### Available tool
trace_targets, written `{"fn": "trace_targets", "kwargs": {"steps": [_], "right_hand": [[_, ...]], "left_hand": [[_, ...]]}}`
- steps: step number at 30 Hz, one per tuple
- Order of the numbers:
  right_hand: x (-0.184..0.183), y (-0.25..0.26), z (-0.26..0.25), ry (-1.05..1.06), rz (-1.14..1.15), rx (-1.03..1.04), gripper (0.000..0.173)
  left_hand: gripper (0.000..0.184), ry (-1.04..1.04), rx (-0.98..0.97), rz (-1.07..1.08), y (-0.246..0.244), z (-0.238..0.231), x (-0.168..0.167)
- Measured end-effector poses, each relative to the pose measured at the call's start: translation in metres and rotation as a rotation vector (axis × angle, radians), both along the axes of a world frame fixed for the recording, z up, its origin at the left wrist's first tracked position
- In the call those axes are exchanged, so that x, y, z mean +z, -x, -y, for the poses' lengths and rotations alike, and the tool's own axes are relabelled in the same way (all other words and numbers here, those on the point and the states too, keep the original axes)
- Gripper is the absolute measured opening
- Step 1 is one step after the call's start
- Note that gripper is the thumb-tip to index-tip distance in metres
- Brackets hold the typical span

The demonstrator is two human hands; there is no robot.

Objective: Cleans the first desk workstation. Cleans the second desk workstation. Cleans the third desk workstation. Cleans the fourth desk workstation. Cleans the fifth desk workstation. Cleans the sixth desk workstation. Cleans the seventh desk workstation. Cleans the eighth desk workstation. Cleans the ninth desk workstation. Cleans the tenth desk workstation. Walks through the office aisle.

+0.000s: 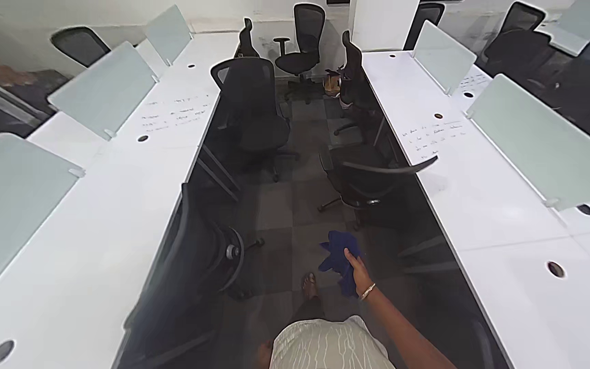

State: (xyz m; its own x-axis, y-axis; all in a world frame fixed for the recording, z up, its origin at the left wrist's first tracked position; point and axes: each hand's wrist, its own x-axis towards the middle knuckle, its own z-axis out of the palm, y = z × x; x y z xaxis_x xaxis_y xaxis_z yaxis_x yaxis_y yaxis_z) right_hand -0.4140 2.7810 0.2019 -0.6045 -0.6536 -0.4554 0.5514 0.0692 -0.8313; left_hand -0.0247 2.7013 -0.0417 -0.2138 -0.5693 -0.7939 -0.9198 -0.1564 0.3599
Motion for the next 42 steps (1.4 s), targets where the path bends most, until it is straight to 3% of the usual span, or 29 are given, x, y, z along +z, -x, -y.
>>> {"fn": "trace_targets", "kwargs": {"steps": [7, 12, 16, 21, 26, 32, 36, 42], "right_hand": [[0.046, 0.085, 0.171, 0.066, -0.018, -0.071, 0.044], [0.03, 0.148, 0.274, 0.093, 0.026, -0.161, 0.042], [0.009, 0.215, 0.356, 0.09, 0.047, -0.182, 0.044], [-0.002, 0.306, 0.449, 0.086, 0.053, -0.242, 0.045], [0.005, 0.378, 0.494, 0.026, 0.041, -0.402, 0.046], [-0.02, 0.461, 0.538, -0.08, 0.041, -0.711, 0.045], [-0.041, 0.518, 0.576, -0.172, 0.026, -0.941, 0.047], [-0.028, 0.581, 0.627, -0.211, 0.037, -1.158, 0.046]], "left_hand": [[0.035, -0.018, 0.045, -0.094, 0.138, 0.235, 0.044], [0.029, -0.039, 0.092, -0.252, 0.255, 0.354, 0.054], [0.03, -0.047, -0.009, -0.206, 0.326, 0.443, 0.039], [0.033, -0.047, -0.06, -0.119, 0.396, 0.557, 0.046], [0.032, 0.029, -0.222, -0.083, 0.481, 0.66, 0.056], [0.034, -0.005, -0.485, 0.05, 0.608, 0.783, 0.038], [0.037, 0.03, -0.657, 0.012, 0.704, 0.867, 0.035], [0.032, -0.043, -0.586, -0.029, 0.846, 0.981, 0.056]]}}
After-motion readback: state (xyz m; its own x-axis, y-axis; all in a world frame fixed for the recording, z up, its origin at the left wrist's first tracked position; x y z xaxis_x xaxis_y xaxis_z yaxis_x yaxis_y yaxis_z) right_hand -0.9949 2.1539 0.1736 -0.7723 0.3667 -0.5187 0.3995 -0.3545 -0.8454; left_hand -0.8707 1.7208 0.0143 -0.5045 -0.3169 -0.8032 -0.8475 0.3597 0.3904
